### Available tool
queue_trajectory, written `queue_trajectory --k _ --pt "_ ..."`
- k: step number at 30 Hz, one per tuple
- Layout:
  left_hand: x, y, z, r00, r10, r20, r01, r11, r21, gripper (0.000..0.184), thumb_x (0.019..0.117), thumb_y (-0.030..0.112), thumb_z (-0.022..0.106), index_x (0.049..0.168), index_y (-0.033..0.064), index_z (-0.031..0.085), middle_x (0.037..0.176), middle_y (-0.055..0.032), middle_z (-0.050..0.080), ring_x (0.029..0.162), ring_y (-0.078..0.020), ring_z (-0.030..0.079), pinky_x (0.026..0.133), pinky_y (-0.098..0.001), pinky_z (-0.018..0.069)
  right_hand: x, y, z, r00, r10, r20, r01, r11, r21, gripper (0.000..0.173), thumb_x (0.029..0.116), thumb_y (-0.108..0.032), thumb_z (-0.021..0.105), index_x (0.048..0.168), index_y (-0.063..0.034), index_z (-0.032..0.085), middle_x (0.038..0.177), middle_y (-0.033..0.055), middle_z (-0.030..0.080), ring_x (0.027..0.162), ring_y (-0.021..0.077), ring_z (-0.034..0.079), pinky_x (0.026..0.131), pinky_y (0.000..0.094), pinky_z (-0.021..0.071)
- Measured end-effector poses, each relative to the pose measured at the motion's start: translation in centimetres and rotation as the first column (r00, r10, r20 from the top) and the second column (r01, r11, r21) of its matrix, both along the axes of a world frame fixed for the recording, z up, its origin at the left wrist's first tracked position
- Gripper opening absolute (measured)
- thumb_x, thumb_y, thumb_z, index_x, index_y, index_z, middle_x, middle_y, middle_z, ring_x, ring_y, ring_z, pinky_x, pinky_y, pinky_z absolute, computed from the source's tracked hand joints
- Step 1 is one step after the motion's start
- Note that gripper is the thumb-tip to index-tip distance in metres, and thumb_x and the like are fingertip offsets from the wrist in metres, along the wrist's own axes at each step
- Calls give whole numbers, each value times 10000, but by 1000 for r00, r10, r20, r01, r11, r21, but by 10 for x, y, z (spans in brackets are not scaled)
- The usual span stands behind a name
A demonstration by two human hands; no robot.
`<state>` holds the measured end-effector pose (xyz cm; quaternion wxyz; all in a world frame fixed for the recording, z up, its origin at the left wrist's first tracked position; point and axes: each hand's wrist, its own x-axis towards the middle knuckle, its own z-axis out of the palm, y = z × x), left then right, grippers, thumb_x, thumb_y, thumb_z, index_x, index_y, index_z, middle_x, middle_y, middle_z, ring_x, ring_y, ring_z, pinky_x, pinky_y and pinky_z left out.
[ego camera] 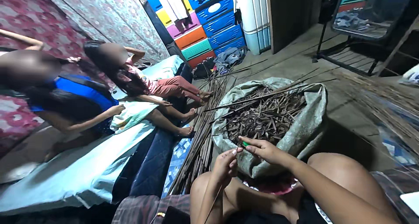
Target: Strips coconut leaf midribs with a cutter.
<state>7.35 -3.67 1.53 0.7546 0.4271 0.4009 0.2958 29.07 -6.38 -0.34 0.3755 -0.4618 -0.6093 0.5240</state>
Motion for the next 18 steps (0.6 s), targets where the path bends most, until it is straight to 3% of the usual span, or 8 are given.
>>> queue_trajectory --k 3,4,6,7,10,13,15,18 --pt "1 -1 1 1000 2 24 -1 1000 -22 315 1093 130 405 1218 -7 660 517 94 415 384 15 364 371 -142 328 0 0 -1 1000 -8 -3 8 1000 -8 471 1103 -243 479 1565 -152 461 1265 104 662 748 59 555 715 254 484" --pt "2 -1 2 1000 5 30 -4 1000 -28 313 1094 131 406 1217 -4 660 517 94 416 384 16 365 373 -140 329 1 0 0 999 -16 45 16 1000 -5 471 1102 -257 485 1565 -172 467 1310 101 659 819 84 592 770 286 501" --pt "5 -1 1 999 26 39 -24 999 -43 318 1097 133 399 1209 -13 658 512 91 408 380 18 356 370 -138 320 3 0 5 965 -28 262 29 1000 2 472 1106 -340 474 1574 -281 461 1447 81 627 1202 212 656 1053 472 487" --pt "9 -2 2 999 43 33 -41 998 -52 323 1103 135 391 1204 -18 657 508 89 396 376 15 344 368 -141 314 0 -1 9 920 -38 390 37 999 11 470 1112 -375 451 1580 -339 443 1445 98 632 1291 285 625 1106 554 445" --pt "21 -4 4 992 117 -49 -121 988 -97 324 1113 150 387 1173 -16 659 502 87 359 369 0 323 363 -154 306 -13 -2 11 761 -85 644 93 995 21 472 1124 -385 395 1595 -412 384 1328 149 684 1241 356 639 1056 569 463" --pt "27 -6 -4 994 71 -88 -81 989 -126 302 1101 150 425 1147 -4 682 504 91 344 370 -4 309 362 -159 297 -4 14 -6 686 -186 704 299 953 -40 481 1127 -359 376 1608 -364 380 1273 223 687 1184 434 652 1001 623 487" --pt "29 -11 -8 994 26 -107 -37 994 -101 288 1091 137 444 1146 -1 690 514 94 345 378 -1 302 368 -162 296 20 26 -15 691 -257 676 424 901 -90 486 1132 -367 361 1618 -354 359 1330 214 671 1224 440 636 1027 641 466" --pt "24 -10 -14 996 21 -86 -31 994 -110 308 1099 148 429 1164 3 693 511 99 347 375 5 308 369 -156 305 35 27 -7 756 -331 565 442 895 -67 512 1139 -395 333 1643 -310 306 1362 227 649 1239 452 624 1047 652 443"
